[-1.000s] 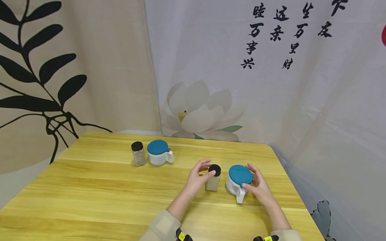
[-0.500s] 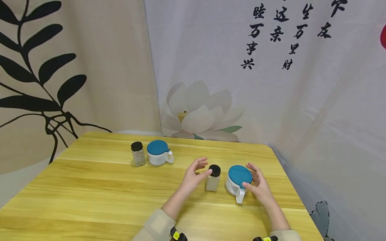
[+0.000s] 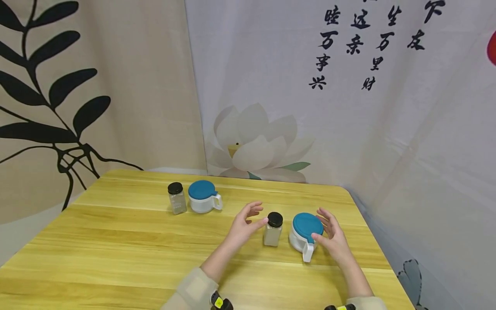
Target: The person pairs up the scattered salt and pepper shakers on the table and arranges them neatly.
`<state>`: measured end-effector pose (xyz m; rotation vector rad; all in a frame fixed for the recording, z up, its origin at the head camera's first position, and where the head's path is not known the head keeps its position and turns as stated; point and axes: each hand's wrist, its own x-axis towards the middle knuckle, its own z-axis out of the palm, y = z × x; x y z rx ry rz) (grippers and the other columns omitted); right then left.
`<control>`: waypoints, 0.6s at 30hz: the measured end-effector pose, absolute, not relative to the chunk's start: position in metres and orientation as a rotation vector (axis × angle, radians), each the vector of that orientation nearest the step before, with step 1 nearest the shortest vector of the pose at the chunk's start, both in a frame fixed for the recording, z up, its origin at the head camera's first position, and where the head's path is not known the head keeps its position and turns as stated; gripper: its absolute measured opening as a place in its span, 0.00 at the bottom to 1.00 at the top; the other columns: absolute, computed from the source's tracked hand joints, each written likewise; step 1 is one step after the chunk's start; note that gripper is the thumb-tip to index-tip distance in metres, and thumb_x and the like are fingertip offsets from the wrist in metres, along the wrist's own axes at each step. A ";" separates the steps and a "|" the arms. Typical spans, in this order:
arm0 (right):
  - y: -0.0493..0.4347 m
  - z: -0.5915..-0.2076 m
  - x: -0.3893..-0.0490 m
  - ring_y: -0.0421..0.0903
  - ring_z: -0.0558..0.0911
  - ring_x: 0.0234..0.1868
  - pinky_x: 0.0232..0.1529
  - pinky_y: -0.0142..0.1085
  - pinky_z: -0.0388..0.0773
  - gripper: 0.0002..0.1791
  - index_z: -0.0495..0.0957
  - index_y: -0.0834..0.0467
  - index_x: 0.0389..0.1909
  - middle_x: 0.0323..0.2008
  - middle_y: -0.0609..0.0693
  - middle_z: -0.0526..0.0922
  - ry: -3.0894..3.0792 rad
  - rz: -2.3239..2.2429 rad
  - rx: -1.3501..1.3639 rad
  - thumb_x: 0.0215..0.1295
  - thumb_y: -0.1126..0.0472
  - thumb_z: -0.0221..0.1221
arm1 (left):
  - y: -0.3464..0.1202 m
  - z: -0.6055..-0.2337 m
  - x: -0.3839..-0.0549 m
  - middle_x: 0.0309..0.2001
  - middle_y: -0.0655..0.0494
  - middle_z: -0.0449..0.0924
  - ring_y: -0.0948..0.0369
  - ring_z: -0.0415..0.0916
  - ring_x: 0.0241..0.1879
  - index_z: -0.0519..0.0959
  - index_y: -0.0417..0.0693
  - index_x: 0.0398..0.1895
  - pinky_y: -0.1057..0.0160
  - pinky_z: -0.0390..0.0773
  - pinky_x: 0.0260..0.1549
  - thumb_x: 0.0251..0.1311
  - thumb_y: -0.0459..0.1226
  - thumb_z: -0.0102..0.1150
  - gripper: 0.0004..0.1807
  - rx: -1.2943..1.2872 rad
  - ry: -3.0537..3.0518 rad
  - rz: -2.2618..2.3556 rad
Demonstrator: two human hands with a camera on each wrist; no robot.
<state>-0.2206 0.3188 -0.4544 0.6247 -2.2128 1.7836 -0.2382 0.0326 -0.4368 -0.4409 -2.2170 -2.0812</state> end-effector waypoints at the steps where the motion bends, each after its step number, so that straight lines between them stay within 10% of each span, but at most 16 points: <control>1: 0.319 -0.454 -0.220 0.41 0.63 0.64 0.56 0.23 0.58 0.38 0.49 0.69 0.71 0.66 0.57 0.61 -2.207 1.788 0.628 0.61 0.79 0.53 | 0.032 -0.437 -0.238 0.56 0.50 0.74 0.50 0.67 0.57 0.72 0.54 0.61 0.39 0.60 0.54 0.58 0.43 0.67 0.27 -0.443 -2.220 -2.075; 18: 0.317 -0.449 -0.219 0.44 0.65 0.64 0.59 0.26 0.58 0.38 0.49 0.70 0.71 0.64 0.45 0.64 -2.128 1.830 0.684 0.59 0.81 0.52 | 0.008 -0.393 -0.208 0.57 0.42 0.72 0.42 0.65 0.59 0.69 0.41 0.62 0.38 0.60 0.56 0.60 0.36 0.64 0.27 -0.482 -2.252 -2.032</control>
